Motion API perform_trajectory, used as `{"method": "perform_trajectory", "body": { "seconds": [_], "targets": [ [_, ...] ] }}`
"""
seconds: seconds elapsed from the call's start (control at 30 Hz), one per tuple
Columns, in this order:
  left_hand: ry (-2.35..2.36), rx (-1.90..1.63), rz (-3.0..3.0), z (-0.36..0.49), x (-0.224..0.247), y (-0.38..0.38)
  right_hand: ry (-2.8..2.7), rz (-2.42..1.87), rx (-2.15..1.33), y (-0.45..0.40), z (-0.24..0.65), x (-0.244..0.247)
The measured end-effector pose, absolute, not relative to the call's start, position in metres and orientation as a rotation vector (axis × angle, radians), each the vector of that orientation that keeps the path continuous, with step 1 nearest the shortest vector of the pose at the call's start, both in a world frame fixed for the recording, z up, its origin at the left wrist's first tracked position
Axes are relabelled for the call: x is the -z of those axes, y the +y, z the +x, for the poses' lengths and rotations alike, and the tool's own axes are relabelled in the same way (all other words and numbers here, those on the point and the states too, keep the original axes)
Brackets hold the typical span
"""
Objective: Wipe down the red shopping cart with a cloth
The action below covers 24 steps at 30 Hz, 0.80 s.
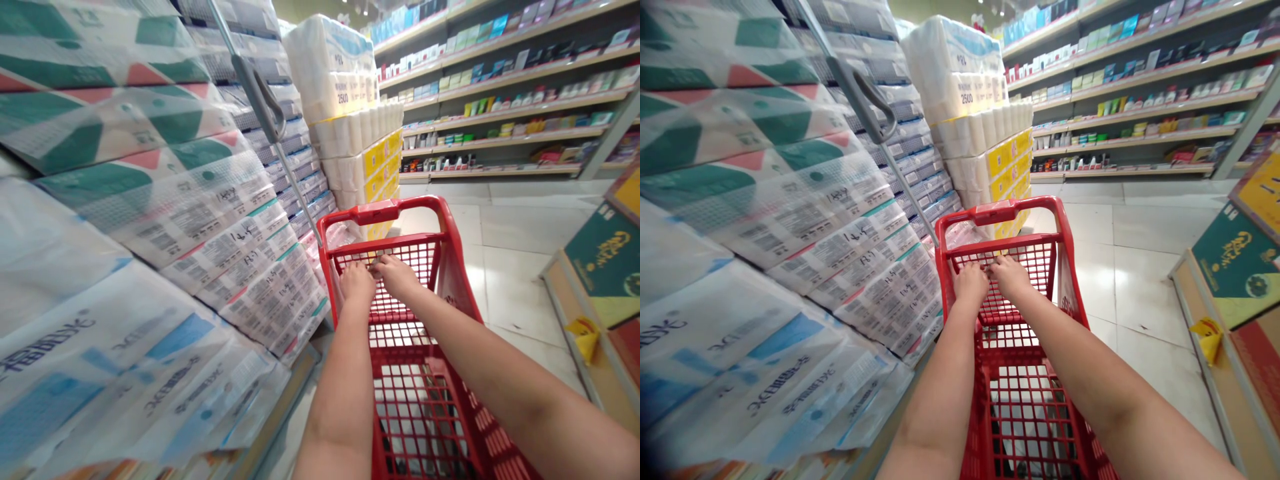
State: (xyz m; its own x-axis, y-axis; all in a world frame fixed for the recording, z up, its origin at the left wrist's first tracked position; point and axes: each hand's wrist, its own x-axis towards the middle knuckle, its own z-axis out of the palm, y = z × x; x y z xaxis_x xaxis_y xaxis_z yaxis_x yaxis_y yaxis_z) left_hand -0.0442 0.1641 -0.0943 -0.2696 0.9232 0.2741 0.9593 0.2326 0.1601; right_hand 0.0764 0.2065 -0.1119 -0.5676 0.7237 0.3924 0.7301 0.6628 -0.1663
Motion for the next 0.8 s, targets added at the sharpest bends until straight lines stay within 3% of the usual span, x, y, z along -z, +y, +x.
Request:
{"method": "perform_trajectory", "body": {
  "seconds": [0.13, 0.27, 0.43, 0.6, 0.8],
  "targets": [
    [-2.421, 0.259, -1.872, -0.039, 0.1, 0.163, -2.405, -1.236, 0.073, 0.205, 0.08, 0.102],
    [-2.423, 0.116, -1.983, -0.032, 0.101, 0.161, -2.501, -1.409, -0.114, 0.204, 0.085, 0.094],
    [-2.485, 0.035, -1.957, -0.031, 0.111, 0.166, -2.256, -1.205, 0.058, 0.21, 0.091, 0.094],
    [-2.457, 0.085, -1.95, -0.035, 0.114, 0.166, -2.415, -1.241, -0.056, 0.212, 0.09, 0.102],
    [-2.406, 0.1, -1.99, -0.035, 0.099, 0.143, -2.195, -0.991, 0.037, 0.202, 0.092, 0.093]
  ]
}}
